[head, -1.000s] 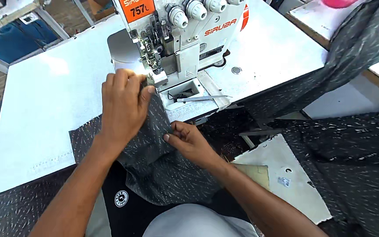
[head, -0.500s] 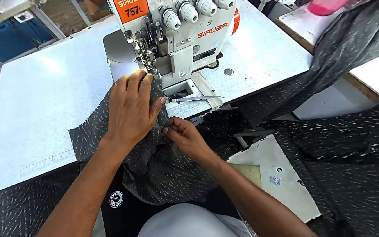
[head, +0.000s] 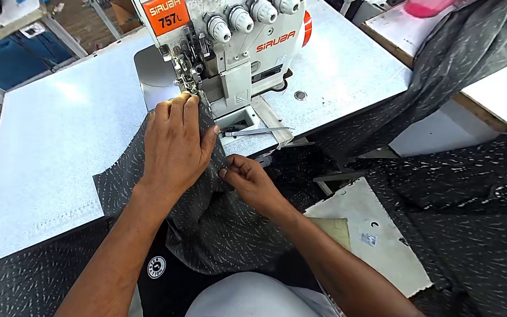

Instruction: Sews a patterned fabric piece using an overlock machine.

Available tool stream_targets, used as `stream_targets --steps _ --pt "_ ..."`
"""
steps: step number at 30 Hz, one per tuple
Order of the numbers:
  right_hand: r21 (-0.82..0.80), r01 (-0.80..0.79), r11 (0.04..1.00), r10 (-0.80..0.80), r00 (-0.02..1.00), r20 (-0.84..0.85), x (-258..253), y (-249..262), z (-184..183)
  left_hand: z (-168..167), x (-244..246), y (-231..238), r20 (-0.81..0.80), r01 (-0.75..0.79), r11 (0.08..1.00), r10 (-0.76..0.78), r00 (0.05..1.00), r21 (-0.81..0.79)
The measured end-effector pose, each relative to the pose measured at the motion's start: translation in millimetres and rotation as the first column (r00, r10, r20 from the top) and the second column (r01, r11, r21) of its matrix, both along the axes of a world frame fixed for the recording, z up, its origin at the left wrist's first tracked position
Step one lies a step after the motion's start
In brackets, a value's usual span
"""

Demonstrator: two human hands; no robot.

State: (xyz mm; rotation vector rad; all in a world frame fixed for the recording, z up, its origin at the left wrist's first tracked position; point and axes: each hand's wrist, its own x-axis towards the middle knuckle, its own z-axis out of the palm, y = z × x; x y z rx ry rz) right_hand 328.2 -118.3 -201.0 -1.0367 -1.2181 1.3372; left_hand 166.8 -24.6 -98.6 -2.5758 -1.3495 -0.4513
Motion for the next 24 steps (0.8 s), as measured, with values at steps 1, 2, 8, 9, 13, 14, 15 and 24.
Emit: stream_targets --steps 1,2,8,9,13,14,15,24 --pt "0.005 0.01 1.0 -0.01 1.0 -0.011 0 -1 1 1 -1 -2 0.022 0.001 0.999 0.0 1.0 -0.034" --pt "0.01 0.022 1.0 -0.022 1.0 -0.02 -1 -1 2 1 -3 -2 0.056 0.007 0.998 -0.003 0.998 -0.061" --pt "0.033 0.109 0.993 -0.108 0.993 -0.047 -3 16 16 7 -21 40 0.189 0.027 0.978 0.013 0.982 -0.208" --pt "0.038 0.123 0.992 -0.121 0.991 -0.056 -4 19 20 9 -23 51 0.2 0.027 0.97 0.022 0.98 -0.243" --pt "0.024 0.147 0.989 -0.145 0.987 -0.065 -8 25 22 7 -32 94 0.272 0.057 0.939 0.039 0.962 -0.339" --pt "0.024 0.145 0.989 -0.143 0.987 -0.073 -8 23 21 5 -35 100 0.333 0.08 0.939 0.039 0.942 -0.335" --pt "0.023 0.137 0.99 -0.134 0.987 -0.085 -8 18 19 3 -41 99 0.404 0.105 0.949 0.025 0.915 -0.298" --pt "-0.117 -0.166 0.979 0.17 0.985 0.032 30 -36 -53 -116 -127 -121 0.797 -0.088 0.975 0.216 0.564 -0.202"
